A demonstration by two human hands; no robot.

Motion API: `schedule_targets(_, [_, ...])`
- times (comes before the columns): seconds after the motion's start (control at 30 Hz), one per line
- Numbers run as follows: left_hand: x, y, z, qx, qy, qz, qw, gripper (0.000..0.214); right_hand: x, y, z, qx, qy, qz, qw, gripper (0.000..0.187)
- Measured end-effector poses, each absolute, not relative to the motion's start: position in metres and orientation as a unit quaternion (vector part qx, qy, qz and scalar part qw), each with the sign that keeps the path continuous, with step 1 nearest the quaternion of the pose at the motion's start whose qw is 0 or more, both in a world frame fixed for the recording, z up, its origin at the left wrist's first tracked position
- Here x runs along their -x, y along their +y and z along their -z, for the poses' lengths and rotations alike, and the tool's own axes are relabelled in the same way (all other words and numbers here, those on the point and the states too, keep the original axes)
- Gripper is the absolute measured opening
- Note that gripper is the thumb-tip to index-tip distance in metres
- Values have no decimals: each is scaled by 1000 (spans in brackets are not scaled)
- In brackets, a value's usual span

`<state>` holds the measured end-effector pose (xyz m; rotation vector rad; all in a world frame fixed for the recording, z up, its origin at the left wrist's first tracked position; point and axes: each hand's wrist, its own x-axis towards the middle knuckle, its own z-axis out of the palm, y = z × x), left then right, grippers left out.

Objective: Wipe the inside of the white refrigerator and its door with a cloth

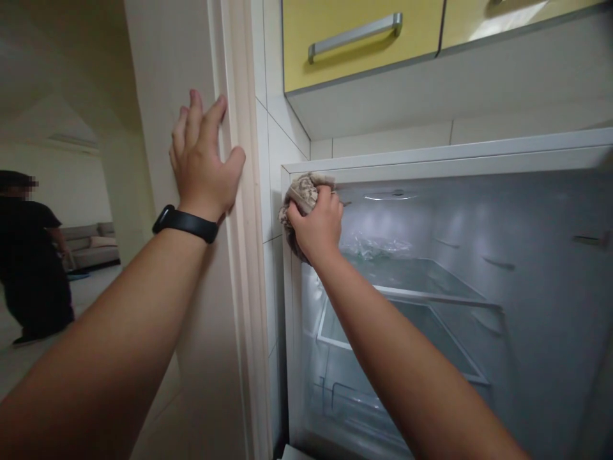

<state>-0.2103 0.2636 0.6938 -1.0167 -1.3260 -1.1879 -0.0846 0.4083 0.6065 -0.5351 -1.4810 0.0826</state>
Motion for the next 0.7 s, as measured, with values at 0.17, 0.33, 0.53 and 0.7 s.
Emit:
schedule_targets(0.17, [207, 262, -694, 428, -559, 500, 504, 82, 82, 406, -537, 217, -715, 21, 665, 69])
schedule_targets(0.33, [203, 262, -693, 417, -571, 488, 511, 82, 77, 399, -412, 234, -760, -24, 606, 59])
schedule_targets(0.53, [205, 261, -693, 443, -562, 502, 486, 79, 57, 369, -240, 340, -834, -102, 422, 54])
schedule_targets(0.7, [205, 259, -693, 449, -575, 504, 463, 76, 18, 350, -179, 322, -823, -306, 354, 60])
